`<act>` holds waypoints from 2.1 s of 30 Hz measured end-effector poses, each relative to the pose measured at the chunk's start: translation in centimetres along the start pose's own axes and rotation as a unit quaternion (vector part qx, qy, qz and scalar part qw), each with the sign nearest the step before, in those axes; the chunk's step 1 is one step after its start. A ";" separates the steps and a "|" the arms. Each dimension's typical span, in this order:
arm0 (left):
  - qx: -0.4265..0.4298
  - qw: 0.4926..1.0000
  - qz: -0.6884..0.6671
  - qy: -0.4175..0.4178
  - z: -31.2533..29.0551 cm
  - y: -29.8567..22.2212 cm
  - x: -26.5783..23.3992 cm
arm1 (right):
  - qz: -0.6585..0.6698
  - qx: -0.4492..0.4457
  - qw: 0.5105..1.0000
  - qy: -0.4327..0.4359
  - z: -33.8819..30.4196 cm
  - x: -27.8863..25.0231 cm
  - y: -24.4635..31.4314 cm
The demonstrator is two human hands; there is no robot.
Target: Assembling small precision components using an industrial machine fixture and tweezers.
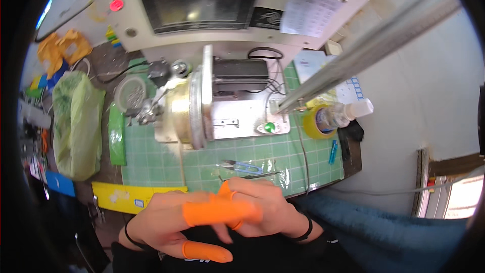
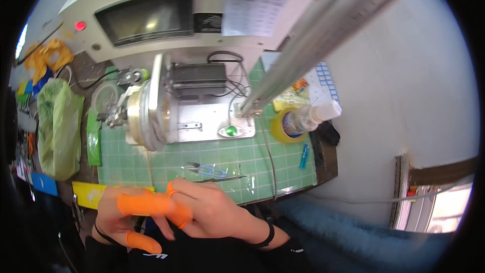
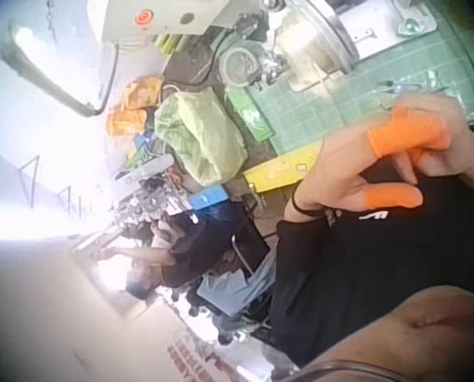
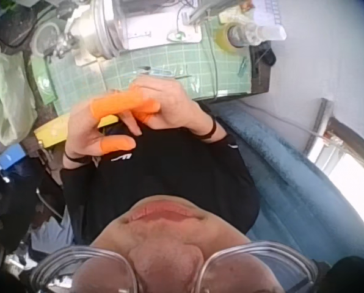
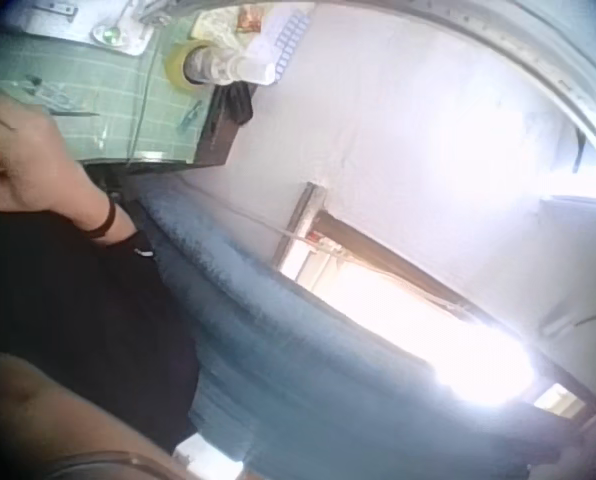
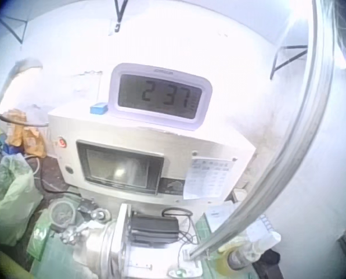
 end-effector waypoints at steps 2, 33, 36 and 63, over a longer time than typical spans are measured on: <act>0.054 0.990 0.049 0.124 -1.7 -0.8 0.7 | 0.046 0.013 0.999 0.020 0.6 0.8 0.2; 0.205 0.848 0.471 -0.130 0.0 -1.5 -12.4 | 0.107 0.170 0.964 -0.175 5.2 -1.8 -13.9; 0.285 0.815 0.455 -0.216 1.6 -0.9 -10.2 | -0.003 0.126 0.984 -0.128 6.5 -1.6 -13.4; 0.135 0.715 0.640 -0.249 -2.0 4.1 -16.4 | -0.367 0.006 0.928 -0.059 5.0 -4.8 -6.5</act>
Point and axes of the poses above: each hand's wrist, its own z-axis towards the middle knuckle, its own x-axis out of the palm, y = z × x, the point moved 9 cm from there along z, towards the middle knuckle, and after that the axes turned 13 degrees about -x, right-handed, at the moved point
